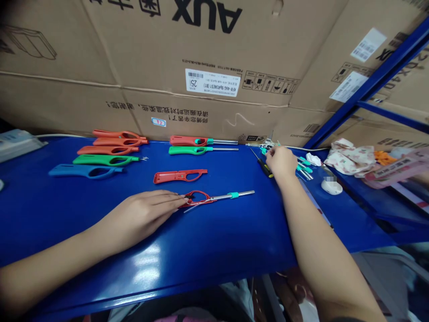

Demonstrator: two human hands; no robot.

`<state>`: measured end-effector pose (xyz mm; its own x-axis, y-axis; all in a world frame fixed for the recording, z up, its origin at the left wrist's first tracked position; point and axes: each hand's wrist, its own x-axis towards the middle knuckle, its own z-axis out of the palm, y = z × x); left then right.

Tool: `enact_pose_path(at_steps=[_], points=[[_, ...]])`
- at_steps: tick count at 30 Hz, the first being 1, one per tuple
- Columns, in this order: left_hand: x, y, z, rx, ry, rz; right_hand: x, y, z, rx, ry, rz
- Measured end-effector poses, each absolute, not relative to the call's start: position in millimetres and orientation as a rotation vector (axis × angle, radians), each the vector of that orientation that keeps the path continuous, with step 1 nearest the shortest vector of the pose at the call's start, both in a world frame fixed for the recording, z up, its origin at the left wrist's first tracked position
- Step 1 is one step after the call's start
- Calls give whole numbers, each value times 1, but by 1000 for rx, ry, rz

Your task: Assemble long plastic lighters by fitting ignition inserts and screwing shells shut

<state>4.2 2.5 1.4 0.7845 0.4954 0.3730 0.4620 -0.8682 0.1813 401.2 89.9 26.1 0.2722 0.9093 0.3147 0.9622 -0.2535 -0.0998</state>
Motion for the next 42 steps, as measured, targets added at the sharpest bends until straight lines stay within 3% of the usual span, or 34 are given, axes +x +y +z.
enact_pose_path(at_steps=[5,9,11,17,42], points=[[5,3,-1,2747,883,650,356,72,38,-1849,-2134,-14],[8,5,0,2640,906,634,312,42,38,-1158,-2537,387],[9,5,2,2593,903,636,296,29,36,-1117,-2634,440],[11,4,3,2502,915,659,277,17,31,-1157,-2820,269],[15,3,3,2277,956,567,268,10,22,-856,-2811,119]])
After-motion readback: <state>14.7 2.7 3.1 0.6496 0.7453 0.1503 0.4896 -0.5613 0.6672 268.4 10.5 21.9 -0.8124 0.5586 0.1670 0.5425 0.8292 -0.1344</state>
